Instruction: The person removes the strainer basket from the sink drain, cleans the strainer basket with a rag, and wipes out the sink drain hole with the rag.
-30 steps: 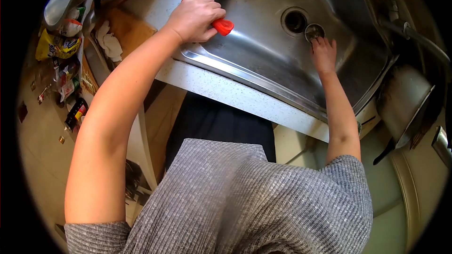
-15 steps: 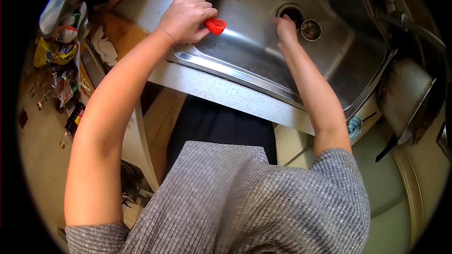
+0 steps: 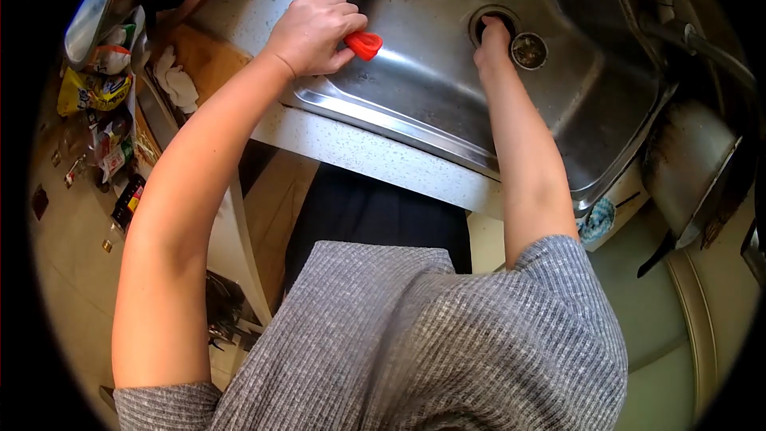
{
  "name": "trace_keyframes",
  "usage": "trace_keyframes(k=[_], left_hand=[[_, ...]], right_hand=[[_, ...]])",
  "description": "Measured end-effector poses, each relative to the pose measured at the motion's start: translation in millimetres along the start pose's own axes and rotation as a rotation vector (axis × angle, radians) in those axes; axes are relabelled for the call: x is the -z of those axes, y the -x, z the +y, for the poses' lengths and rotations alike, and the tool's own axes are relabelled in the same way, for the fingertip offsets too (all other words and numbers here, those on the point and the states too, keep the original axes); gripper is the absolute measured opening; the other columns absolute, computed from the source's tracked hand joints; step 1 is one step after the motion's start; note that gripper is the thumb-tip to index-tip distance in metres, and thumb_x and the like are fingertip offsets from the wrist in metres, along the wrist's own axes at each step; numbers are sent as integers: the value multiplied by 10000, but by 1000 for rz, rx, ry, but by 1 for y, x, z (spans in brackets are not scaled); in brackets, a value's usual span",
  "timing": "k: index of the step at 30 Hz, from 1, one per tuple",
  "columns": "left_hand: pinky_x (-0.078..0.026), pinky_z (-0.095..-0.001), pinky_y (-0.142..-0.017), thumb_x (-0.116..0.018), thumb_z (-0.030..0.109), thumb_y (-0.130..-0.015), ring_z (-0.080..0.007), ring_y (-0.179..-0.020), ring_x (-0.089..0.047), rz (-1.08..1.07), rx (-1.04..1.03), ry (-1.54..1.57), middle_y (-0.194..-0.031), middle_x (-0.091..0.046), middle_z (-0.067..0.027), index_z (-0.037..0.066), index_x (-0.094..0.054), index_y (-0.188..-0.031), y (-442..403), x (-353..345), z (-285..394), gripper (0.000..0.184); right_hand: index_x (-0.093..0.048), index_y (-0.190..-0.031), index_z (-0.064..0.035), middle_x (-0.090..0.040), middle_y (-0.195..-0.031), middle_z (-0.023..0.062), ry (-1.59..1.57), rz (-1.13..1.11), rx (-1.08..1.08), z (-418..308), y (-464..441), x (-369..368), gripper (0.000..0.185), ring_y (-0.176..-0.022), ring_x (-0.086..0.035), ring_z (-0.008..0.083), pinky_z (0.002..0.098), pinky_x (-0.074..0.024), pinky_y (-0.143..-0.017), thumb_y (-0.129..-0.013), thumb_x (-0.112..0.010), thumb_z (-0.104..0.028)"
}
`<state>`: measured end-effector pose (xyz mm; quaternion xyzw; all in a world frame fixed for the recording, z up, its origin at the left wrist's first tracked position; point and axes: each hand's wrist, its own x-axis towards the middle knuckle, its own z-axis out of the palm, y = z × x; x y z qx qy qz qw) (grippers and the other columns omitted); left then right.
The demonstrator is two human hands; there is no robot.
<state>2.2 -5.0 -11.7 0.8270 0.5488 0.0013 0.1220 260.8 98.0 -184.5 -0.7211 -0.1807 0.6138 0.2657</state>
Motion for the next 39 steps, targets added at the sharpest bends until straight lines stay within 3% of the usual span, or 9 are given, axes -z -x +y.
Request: trace_keyframes(k=[3,5,8,11,15,18,24,27,39], left_hand=[[-432,-330,-854,-746,211,-675,-202,-861,-626,-53,12,25,-859,-645,-39,130,-644,-866,0,2,-1,231],[-431,-333,-849,-747,211,-674,-206,-852,-624,-46,11,29,-844,-637,-41,130,-639,-858,1,0,-1,228],[-431,-334,-847,-748,211,-673,-209,-845,-621,-43,7,14,-843,-636,-42,129,-639,-859,0,3,0,231],[-431,-335,-845,-749,212,-672,-207,-847,-621,-42,4,-2,-852,-641,-43,129,-641,-863,0,2,0,235],[-431,-333,-839,-744,205,-675,-205,-846,-621,-21,-9,23,-854,-641,-41,125,-636,-863,0,1,0,231],[-431,-331,-833,-740,200,-675,-205,-847,-621,-25,-5,42,-852,-639,-40,120,-631,-861,1,1,-2,230],[-429,-328,-836,-740,204,-675,-203,-856,-622,-31,0,41,-857,-639,-41,121,-628,-868,1,0,-1,239],[-429,-328,-844,-740,213,-680,-200,-863,-623,-40,3,13,-866,-641,-40,124,-631,-878,1,1,-1,242],[-433,-330,-857,-733,227,-689,-192,-884,-631,-82,20,-16,-898,-658,-36,126,-647,-897,0,2,1,247]], right_hand=[[-463,-1355,46,-427,-1430,173,222,-48,287,22,5,11,526,-1336,-395,312,364,-316,-1099,-871,-562,-136],[-389,-1416,38,-333,-1482,186,452,-51,550,-4,74,26,596,-1390,-319,322,377,-253,-1147,-869,-558,-127],[-408,-1392,52,-358,-1463,211,637,-65,1034,-27,104,65,589,-1382,-332,344,396,-241,-1154,-853,-568,-122],[-422,-1383,42,-355,-1475,211,703,-80,1173,-32,103,100,593,-1382,-328,359,432,-219,-1161,-831,-580,-106],[-463,-1363,5,-375,-1480,189,1128,-78,1138,-4,61,141,564,-1378,-330,365,519,-176,-1159,-820,-585,-90],[-496,-1347,-45,-428,-1457,155,1168,-28,1108,-5,47,155,535,-1395,-318,348,531,-151,-1167,-821,-582,-90],[-682,-1059,-122,-615,-1105,74,1296,32,1134,-29,43,166,288,-1143,-506,293,473,-352,-1015,-771,-686,-122],[-702,-927,-127,-602,-955,56,1453,-7,1258,-40,45,162,191,-1006,-532,266,442,-394,-905,-739,-726,-140],[-705,-877,-91,-619,-955,49,1789,-187,1487,-37,5,159,161,-1037,-542,231,410,-398,-898,-729,-647,-118]])
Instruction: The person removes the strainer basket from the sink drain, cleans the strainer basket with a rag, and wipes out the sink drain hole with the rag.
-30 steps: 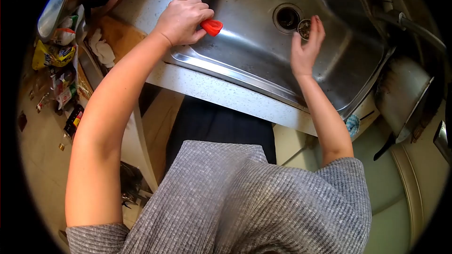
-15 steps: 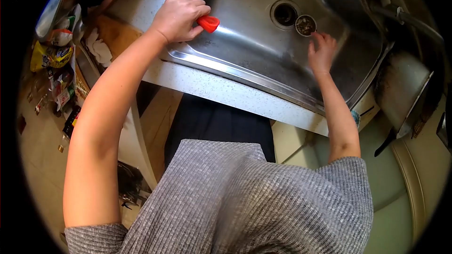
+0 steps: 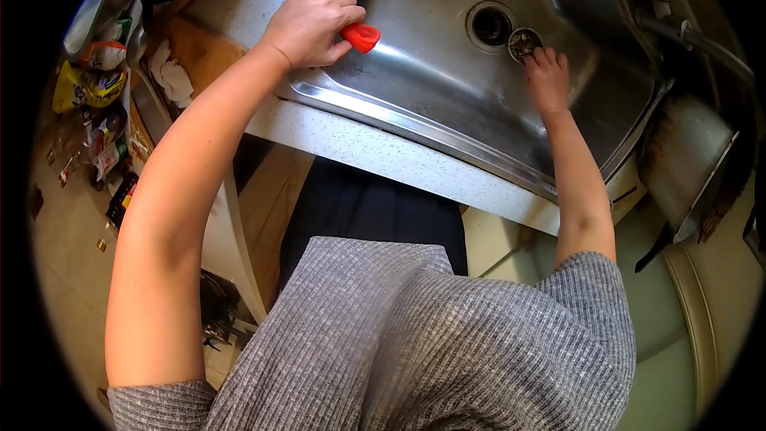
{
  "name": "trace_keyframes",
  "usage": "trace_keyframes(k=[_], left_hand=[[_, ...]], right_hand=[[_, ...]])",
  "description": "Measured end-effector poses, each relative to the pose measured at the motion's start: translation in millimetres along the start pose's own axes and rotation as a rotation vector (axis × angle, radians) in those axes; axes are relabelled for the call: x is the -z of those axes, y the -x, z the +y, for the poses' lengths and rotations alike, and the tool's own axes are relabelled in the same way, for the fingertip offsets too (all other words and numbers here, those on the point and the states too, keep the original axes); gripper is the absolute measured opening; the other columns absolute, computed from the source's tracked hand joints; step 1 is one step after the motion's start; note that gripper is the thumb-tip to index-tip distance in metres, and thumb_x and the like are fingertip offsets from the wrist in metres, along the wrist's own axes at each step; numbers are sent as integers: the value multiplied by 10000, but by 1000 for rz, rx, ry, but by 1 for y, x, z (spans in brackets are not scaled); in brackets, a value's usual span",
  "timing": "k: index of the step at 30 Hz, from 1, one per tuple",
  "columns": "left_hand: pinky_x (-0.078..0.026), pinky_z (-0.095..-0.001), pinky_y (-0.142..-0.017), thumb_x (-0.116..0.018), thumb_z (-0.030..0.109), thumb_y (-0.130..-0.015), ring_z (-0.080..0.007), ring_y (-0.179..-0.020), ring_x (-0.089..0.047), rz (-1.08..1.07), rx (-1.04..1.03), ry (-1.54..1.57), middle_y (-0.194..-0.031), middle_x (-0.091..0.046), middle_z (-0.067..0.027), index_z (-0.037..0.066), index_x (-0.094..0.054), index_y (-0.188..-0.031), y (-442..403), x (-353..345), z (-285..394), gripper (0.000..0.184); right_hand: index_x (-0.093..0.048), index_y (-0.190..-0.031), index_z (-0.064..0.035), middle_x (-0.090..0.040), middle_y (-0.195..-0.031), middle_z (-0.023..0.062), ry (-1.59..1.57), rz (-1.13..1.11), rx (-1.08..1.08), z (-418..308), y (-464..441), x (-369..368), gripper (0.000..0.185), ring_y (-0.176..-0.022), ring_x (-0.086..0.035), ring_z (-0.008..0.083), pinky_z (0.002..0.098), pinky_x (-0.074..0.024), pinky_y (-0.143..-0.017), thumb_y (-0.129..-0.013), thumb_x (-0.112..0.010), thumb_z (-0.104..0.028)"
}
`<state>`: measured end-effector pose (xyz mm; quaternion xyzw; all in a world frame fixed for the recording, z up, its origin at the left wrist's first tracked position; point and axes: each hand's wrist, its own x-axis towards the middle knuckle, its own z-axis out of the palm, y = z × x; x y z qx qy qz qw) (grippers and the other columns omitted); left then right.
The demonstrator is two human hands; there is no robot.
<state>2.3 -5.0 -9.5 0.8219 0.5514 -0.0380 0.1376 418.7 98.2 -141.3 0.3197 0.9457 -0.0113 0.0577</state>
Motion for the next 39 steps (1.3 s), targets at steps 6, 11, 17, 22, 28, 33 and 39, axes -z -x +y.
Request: trace_keyframes(k=[6,11,17,22,28,33,39], left_hand=[[-437,-328,-858,-733,218,-683,-193,-887,-634,14,-4,2,-891,-659,-38,124,-654,-888,0,-2,-1,240],[-439,-327,-853,-730,201,-681,-200,-885,-634,23,-2,32,-885,-655,-41,119,-654,-883,0,-1,0,231],[-441,-330,-854,-732,198,-681,-204,-885,-635,0,-1,30,-884,-655,-44,118,-656,-876,0,1,0,225],[-444,-310,-844,-706,209,-696,-181,-808,-626,130,-33,-1,-768,-623,-11,142,-622,-752,-1,-5,-1,121],[-445,-328,-865,-745,204,-677,-197,-886,-641,5,8,-7,-887,-665,-41,128,-659,-880,-1,0,1,233],[-443,-318,-858,-714,212,-695,-187,-844,-634,88,-16,-7,-820,-643,-21,139,-637,-800,0,-3,0,149],[-444,-326,-866,-741,208,-680,-196,-885,-642,9,5,-1,-891,-667,-40,130,-659,-880,0,-1,1,230]], right_hand=[[-709,-848,-90,-627,-929,42,2,14,74,3,-11,4,146,-1036,-548,222,403,-393,-910,-718,-646,-113],[-706,-821,-91,-630,-919,34,-36,-27,16,-1,-15,15,122,-1043,-555,213,421,-386,-927,-709,-675,-129],[-703,-794,-96,-632,-923,33,-17,-36,-1,-6,-16,15,88,-1045,-559,211,434,-387,-940,-717,-678,-131],[-705,-786,-98,-634,-913,37,-9,-39,3,-8,-16,12,76,-1031,-568,218,448,-389,-965,-721,-678,-127],[-705,-786,-88,-640,-905,41,-37,-60,-27,-11,-15,14,81,-1030,-571,219,460,-385,-975,-716,-687,-123],[-702,-790,-81,-637,-917,43,-57,-24,-48,-13,-15,14,81,-1026,-570,225,473,-382,-976,-721,-686,-121],[-658,-752,-116,-609,-829,21,-66,107,-146,-3,-15,24,70,-928,-578,222,460,-395,-908,-693,-695,-118]])
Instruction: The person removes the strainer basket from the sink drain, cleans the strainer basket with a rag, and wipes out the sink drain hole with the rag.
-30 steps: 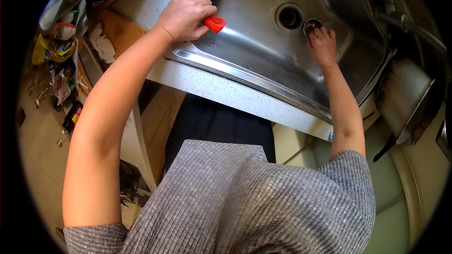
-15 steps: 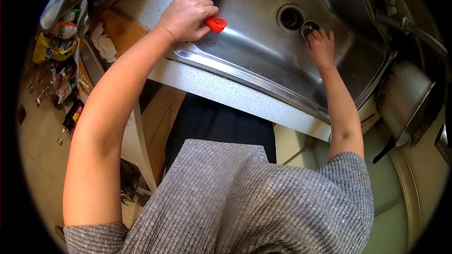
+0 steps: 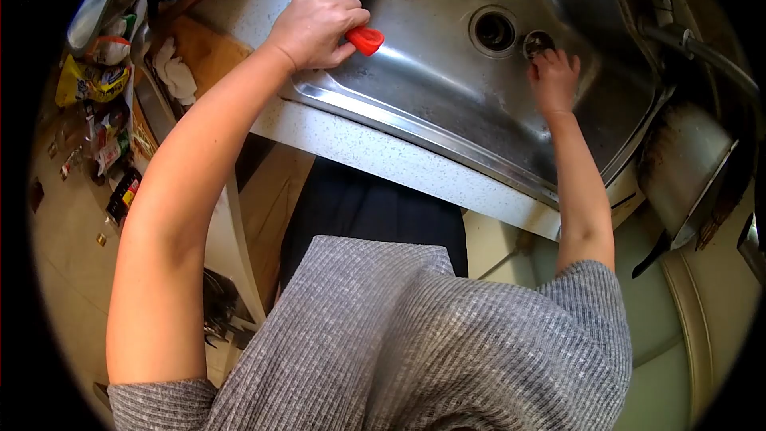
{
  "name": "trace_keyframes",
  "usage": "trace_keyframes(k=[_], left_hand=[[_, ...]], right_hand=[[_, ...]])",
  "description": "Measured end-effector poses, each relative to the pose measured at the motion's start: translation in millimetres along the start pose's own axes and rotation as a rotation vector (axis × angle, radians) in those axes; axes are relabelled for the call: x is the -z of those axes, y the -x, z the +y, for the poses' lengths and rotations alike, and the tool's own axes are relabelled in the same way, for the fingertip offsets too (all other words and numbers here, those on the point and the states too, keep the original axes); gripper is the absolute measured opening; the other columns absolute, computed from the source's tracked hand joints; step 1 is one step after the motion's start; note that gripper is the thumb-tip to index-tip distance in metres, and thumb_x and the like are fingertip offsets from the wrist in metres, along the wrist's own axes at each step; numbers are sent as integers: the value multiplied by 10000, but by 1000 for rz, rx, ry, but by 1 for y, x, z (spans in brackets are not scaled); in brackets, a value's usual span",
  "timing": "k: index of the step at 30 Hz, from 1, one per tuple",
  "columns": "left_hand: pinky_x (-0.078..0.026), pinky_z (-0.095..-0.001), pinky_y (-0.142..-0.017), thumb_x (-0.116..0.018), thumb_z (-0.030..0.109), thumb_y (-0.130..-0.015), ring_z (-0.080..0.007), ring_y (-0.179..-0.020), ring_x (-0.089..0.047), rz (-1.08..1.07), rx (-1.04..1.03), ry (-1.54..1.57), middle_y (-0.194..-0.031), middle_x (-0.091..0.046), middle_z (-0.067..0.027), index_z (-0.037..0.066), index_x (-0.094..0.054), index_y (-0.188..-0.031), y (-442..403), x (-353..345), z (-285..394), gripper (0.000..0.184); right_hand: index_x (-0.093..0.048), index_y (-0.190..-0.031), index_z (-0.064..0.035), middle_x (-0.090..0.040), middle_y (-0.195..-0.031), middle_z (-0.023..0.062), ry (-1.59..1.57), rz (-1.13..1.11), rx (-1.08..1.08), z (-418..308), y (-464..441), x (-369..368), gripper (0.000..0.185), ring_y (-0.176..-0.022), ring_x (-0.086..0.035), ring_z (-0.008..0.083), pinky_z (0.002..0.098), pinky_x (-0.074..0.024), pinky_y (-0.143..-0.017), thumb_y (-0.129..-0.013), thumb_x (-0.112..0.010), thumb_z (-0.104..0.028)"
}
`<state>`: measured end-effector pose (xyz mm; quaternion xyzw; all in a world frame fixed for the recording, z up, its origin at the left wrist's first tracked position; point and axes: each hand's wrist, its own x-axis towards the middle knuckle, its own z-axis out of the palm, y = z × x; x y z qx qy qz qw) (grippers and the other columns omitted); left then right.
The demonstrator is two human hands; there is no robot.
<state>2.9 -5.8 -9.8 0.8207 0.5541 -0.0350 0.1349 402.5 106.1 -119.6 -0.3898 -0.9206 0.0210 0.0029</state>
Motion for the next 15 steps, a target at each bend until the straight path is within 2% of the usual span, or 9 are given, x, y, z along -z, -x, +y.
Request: trace_keyframes(k=[2,5,8,11,15], left_hand=[[-443,-325,-871,-742,212,-684,-194,-890,-644,-30,6,-10,-893,-669,-39,131,-662,-887,-2,2,1,234],[-440,-310,-854,-707,214,-696,-176,-838,-632,115,-20,-15,-797,-637,-9,147,-635,-775,0,-5,-1,126],[-440,-309,-856,-707,212,-697,-176,-832,-631,109,-22,-20,-792,-635,-10,148,-639,-781,-1,-5,-1,126],[-443,-324,-877,-745,221,-693,-188,-893,-644,-37,22,-29,-902,-670,-34,136,-663,-891,-2,2,2,231],[-442,-328,-870,-738,211,-685,-195,-887,-641,-20,11,-12,-894,-666,-38,130,-657,-883,-1,1,1,228]], right_hand=[[-660,-755,-122,-612,-828,15,10,67,-53,10,-1,3,73,-921,-580,223,453,-395,-896,-694,-701,-128],[-665,-757,-128,-620,-834,9,38,121,-95,19,-1,6,76,-922,-582,222,443,-397,-878,-697,-711,-139],[-673,-765,-130,-628,-847,5,61,101,-85,16,-3,4,73,-931,-584,220,447,-397,-881,-705,-711,-142],[-674,-766,-128,-630,-850,5,38,22,-24,7,-4,-10,69,-936,-584,218,459,-395,-896,-705,-705,-139],[-672,-763,-120,-633,-858,7,20,23,-12,-5,-6,-16,62,-941,-584,219,474,-394,-918,-706,-694,-131]])
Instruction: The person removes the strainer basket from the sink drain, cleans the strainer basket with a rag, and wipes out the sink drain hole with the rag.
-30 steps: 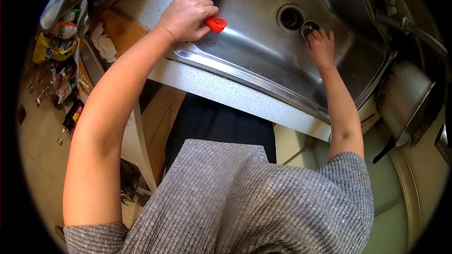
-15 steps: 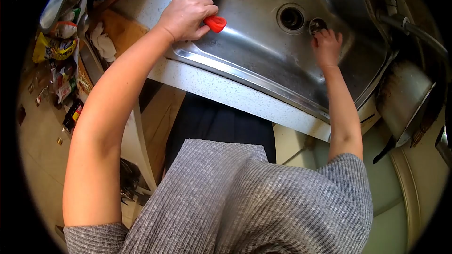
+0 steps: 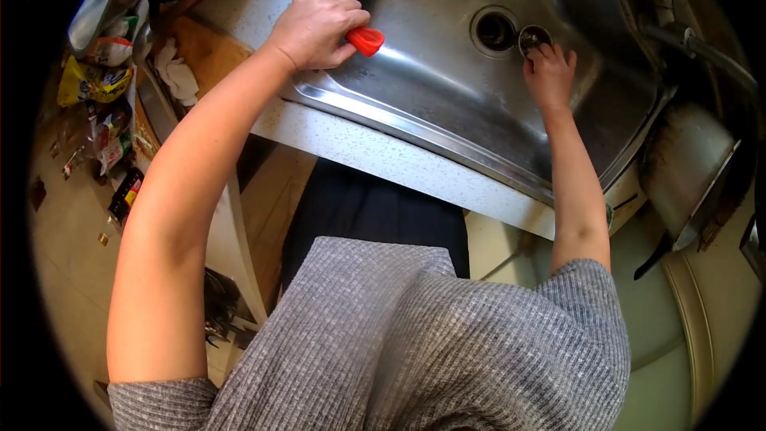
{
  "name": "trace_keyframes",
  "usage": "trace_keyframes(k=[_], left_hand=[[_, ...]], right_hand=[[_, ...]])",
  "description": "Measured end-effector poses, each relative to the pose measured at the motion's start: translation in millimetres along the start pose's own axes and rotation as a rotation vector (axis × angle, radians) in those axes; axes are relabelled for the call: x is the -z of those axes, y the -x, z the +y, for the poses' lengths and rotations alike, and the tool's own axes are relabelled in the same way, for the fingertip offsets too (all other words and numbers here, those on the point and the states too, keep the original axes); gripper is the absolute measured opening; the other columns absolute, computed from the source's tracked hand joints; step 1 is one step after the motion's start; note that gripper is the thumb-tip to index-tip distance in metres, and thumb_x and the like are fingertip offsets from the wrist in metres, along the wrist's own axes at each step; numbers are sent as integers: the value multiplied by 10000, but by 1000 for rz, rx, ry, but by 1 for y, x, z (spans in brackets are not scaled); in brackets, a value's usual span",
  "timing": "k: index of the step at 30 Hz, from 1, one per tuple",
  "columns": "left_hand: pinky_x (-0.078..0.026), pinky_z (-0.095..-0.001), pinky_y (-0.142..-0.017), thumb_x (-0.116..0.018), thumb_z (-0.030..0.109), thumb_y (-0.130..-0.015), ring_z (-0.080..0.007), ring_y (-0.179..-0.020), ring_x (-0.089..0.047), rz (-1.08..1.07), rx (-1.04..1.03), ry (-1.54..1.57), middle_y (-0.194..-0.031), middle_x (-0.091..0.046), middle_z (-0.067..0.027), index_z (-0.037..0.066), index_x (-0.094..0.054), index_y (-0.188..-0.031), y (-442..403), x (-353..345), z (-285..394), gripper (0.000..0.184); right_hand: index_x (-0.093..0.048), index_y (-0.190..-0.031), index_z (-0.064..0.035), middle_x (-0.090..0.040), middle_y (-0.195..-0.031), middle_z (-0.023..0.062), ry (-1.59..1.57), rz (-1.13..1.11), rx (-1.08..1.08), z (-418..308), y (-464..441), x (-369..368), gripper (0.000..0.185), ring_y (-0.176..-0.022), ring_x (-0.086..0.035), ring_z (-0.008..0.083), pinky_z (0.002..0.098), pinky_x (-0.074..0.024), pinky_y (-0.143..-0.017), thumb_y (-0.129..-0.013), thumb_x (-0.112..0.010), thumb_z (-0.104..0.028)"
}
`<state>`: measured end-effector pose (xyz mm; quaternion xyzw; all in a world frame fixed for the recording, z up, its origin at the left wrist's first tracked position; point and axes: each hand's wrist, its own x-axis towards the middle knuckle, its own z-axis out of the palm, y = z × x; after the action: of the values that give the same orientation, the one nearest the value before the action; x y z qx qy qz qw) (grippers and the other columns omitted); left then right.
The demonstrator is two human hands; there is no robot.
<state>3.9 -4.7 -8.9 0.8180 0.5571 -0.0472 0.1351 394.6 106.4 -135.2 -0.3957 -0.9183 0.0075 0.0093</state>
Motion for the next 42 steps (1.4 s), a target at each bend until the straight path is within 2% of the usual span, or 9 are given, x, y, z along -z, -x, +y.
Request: trace_keyframes(k=[6,9,12,15,27,30,33,39,42], left_hand=[[-441,-333,-859,-725,200,-678,-203,-879,-638,2,-1,27,-884,-660,-44,120,-652,-863,0,1,0,215],[-441,-333,-858,-727,202,-677,-202,-877,-639,33,-12,25,-877,-658,-44,120,-651,-858,0,-1,0,213],[-442,-332,-860,-731,205,-675,-203,-875,-639,43,-14,32,-878,-659,-44,121,-651,-857,0,-1,-1,216],[-443,-330,-861,-733,205,-675,-201,-874,-639,14,-13,21,-882,-662,-41,123,-651,-856,-1,3,0,216],[-441,-330,-849,-740,212,-675,-200,-876,-636,19,-17,30,-882,-661,-42,122,-652,-860,-2,2,0,223],[-442,-326,-847,-732,210,-679,-196,-857,-632,47,-15,35,-851,-654,-33,126,-653,-838,0,1,-1,196],[-446,-317,-846,-718,201,-686,-187,-829,-627,72,-23,32,-797,-642,-18,136,-655,-788,-3,-1,-1,137],[-437,-330,-863,-737,221,-678,-204,-877,-634,-20,-2,20,-897,-666,-42,120,-660,-876,-2,4,1,235],[-437,-333,-864,-739,222,-675,-204,-876,-635,-20,1,18,-895,-667,-43,120,-661,-877,-1,3,1,239]], right_hand=[[-704,-813,-102,-649,-935,40,-27,-122,8,-4,1,2,84,-1036,-573,238,526,-366,-1010,-745,-684,-146],[-699,-800,-95,-646,-925,39,-38,-180,23,-5,2,3,80,-1029,-574,233,518,-370,-1005,-735,-686,-141],[-667,-764,-119,-622,-857,23,-55,-11,58,-7,5,2,63,-941,-581,217,472,-398,-927,-704,-681,-107],[-693,-796,-94,-641,-912,42,-38,-173,31,-8,5,2,78,-1019,-577,226,517,-383,-989,-732,-688,-139],[-665,-754,-123,-619,-831,23,-77,-71,37,-9,5,2,60,-932,-573,215,478,-381,-918,-702,-690,-104],[-706,-814,-96,-644,-868,65,-174,-30,-121,-14,1,12,72,-931,-613,244,484,-450,-887,-762,-696,-145],[-720,-890,-75,-643,-871,97,-562,-8,-599,-18,3,6,127,-810,-646,268,424,-497,-754,-796,-702,-158],[-715,-937,-65,-642,-886,102,-635,200,-613,-4,0,-12,148,-774,-648,299,406,-497,-683,-829,-694,-163],[-712,-952,-84,-646,-908,90,-491,117,-565,3,2,-23,151,-819,-649,307,413,-500,-695,-844,-679,-185]])
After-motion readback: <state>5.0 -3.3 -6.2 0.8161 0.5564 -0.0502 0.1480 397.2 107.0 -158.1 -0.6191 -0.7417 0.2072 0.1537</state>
